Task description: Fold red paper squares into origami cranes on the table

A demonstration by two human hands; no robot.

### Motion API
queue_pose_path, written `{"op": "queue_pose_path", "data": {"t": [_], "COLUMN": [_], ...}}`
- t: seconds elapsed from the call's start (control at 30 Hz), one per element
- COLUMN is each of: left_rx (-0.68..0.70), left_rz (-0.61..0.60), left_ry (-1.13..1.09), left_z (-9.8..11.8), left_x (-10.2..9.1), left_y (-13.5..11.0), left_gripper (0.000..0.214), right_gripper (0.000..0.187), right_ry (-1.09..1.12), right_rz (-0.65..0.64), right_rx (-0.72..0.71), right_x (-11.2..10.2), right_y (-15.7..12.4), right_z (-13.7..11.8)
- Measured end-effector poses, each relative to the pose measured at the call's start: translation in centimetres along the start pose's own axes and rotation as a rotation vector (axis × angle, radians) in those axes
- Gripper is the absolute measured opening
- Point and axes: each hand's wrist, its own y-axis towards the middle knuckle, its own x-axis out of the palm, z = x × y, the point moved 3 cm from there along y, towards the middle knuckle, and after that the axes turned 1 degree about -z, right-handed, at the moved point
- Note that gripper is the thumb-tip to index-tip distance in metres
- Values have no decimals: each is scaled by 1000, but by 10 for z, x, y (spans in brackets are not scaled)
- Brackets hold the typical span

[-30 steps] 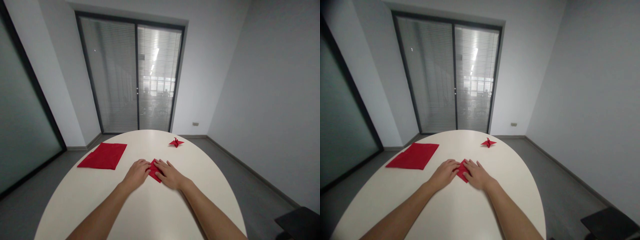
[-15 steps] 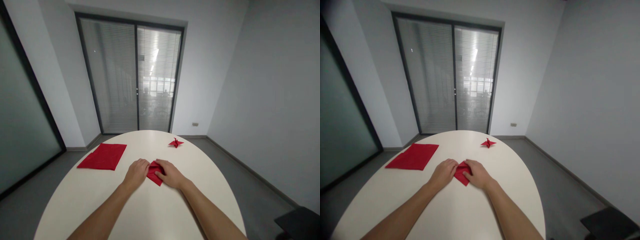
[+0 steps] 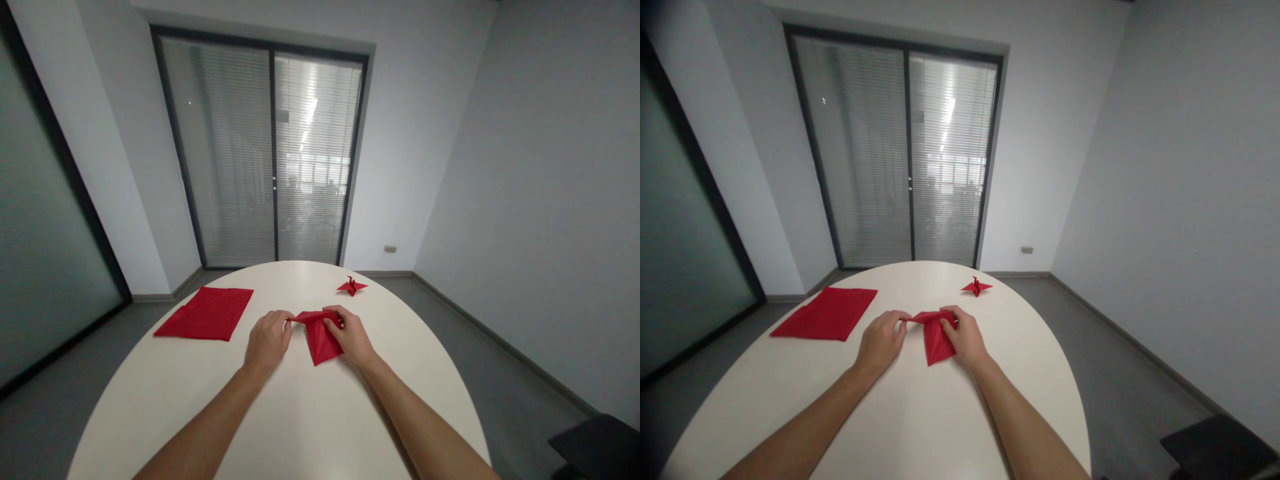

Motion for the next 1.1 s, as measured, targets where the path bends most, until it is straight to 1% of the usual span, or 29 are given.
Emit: {"op": "queue_pose_path", "data": {"t": [0.13, 0.2, 0.3, 0.37, 0.43, 0.53, 0.63, 0.7, 0.8, 0.9, 1.0, 1.1], "left_rx": [24, 34, 37, 29, 13, -47, -142, -208, -314, -406, -494, -540], "left_rz": [63, 92, 122, 133, 147, 196, 255, 261, 201, 85, -20, -90], "left_ry": [-59, -89, -113, -114, -113, -163, -299, -398, -516, -565, -526, -438], "left_z": [0, 0, -1, -1, -3, -7, -10, -12, -15, -20, -26, -30], "left_x": [-4, -6, -9, -9, -9, -7, -5, -3, 4, 15, 24, 27], "left_y": [1, 1, 1, 1, 1, 1, 1, 1, 3, 3, 2, -1], "left_gripper": [19, 19, 19, 18, 17, 15, 14, 17, 20, 17, 17, 18], "right_gripper": [23, 23, 22, 22, 21, 23, 26, 27, 30, 30, 29, 25], "right_ry": [3, -32, -99, -122, -111, -63, -12, 19, 50, 24, -70, -258], "right_rz": [65, 100, 115, 110, 116, 144, 168, 179, 169, 116, 45, 9], "right_rx": [-47, -99, -202, -243, -232, -166, -119, -90, -44, 10, 70, 127], "right_x": [-6, -10, -15, -15, -15, -13, -13, -14, -15, -14, -14, -16], "right_y": [1, 1, -1, -3, -3, -3, -1, 0, 2, 3, 3, 2], "right_z": [-9, -14, -23, -27, -27, -24, -22, -22, -20, -11, 1, 8]}}
